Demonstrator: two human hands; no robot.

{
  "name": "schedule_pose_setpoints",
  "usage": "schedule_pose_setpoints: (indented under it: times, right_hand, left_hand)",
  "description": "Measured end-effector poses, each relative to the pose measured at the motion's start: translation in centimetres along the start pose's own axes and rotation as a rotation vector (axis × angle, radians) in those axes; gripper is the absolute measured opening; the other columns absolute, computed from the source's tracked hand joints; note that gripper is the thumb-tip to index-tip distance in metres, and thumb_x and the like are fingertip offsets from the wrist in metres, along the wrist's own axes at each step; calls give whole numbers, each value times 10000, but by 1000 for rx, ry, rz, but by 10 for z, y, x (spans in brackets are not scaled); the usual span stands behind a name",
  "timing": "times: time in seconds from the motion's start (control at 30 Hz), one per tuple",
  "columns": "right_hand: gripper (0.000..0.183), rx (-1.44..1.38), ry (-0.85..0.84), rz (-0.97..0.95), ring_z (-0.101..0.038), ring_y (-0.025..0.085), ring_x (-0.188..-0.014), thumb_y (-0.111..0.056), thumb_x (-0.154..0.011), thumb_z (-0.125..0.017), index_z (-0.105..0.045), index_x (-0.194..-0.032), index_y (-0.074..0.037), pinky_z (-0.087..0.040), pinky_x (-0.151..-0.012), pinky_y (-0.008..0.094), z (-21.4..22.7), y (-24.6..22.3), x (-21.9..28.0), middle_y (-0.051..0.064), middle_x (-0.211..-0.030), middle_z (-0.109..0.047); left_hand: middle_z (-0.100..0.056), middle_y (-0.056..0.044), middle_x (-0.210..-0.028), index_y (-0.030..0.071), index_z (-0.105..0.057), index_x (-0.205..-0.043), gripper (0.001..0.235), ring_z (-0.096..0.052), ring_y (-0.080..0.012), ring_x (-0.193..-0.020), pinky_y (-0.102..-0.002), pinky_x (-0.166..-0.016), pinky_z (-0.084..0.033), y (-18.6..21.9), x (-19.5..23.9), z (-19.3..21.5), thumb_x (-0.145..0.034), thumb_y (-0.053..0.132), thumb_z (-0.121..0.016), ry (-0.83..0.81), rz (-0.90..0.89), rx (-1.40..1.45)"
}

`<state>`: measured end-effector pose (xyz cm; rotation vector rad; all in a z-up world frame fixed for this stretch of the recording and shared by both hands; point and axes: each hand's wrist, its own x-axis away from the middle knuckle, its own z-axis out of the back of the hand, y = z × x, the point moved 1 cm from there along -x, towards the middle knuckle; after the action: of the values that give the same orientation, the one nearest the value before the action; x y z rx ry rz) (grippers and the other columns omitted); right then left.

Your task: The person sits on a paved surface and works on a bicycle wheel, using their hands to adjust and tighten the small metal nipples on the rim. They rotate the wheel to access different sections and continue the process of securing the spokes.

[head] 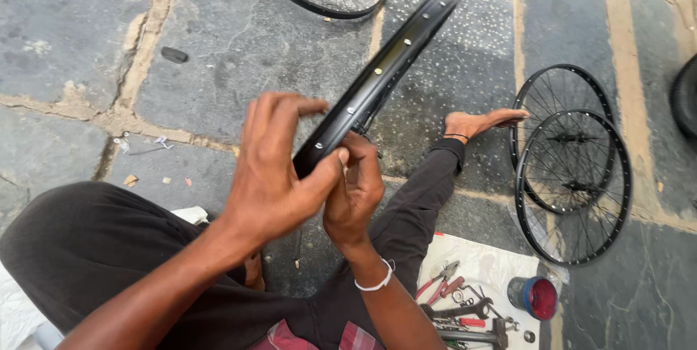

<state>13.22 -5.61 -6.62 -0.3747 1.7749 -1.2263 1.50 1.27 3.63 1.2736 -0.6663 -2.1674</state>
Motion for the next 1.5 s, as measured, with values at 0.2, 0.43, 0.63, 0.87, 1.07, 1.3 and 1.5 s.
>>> schedule_pose_setpoints:
  times: [0.2, 0.43, 0.63, 0.87, 1.07, 1.3, 1.5]
  right_hand:
    - [251, -53, 213, 67, -645, 170, -1119, -108, -1057, -623, -558, -1246, 43, -541, -1012, 323, 3, -12, -4, 138, -1240, -647]
    - [324, -93, -94, -77, -636, 196, -1130, 3, -1005, -641, -595, -1312, 97, -527, -1011, 333, 23, 3, -23, 121, -1210, -627]
    - [568, -284, -489, -275, -648, 206, -1174, -48, -875, -625, -544, -1432, 30, -500, -1088, 344, 45, -22, -64, 115, -1245, -674]
    - [320, 426, -432, -40, -732, 196, -1048, -141, -927, -698, -605, -1202, -6, -584, -947, 332, 46, -17, -71, 94, -1093, -717]
    - [292, 653, 92, 391, -686, 289, -1071, -202, -980, -714, -576, -1090, 31, -573, -897, 373, 3, -3, -45, 214, -1197, -634]
    - [355, 464, 90, 268, -734, 290, -1173, -179, -1106, -560, -562, -1381, 45, -612, -999, 387, 2, -3, -11, 233, -1322, -694]
    - [547, 468, -854, 21, -741, 275, -1123, -220, -1033, -616, -454, -1496, 24, -599, -964, 378, 58, -53, -107, 186, -1274, -712]
  left_hand:
    - [-688, -93, -852, -21, -649, -1126, 316, -689, -167, -760, -315, -665, -530, -1, 6, -2, -854, 133, -693, -143, 266, 404]
    - [-700, -74, -913, 13, -675, -1107, 306, -700, -155, -827, -314, -729, -556, -19, 24, -18, -842, 149, -747, -106, 289, 409]
    - [-644, -80, -1002, 7, -673, -1121, 402, -678, -176, -926, -344, -807, -567, -22, 20, -21, -821, 230, -824, -57, 282, 423]
    - [-663, -75, -1019, 15, -691, -1154, 433, -696, -172, -938, -337, -797, -585, -25, 15, -24, -821, 253, -832, -111, 341, 461]
    - [-692, -91, -1029, 0, -698, -1215, 495, -709, -172, -949, -330, -811, -593, -23, 13, -27, -804, 244, -828, -91, 350, 424]
    - [-685, -72, -1088, -8, -669, -1342, 527, -671, -136, -1021, -324, -875, -550, -35, 6, -20, -877, 215, -779, -220, 250, 648]
    - [-600, -55, -736, 41, -788, -1048, 290, -539, -148, -740, -324, -646, -429, -30, 9, -23, -861, 261, -781, -171, 205, 314]
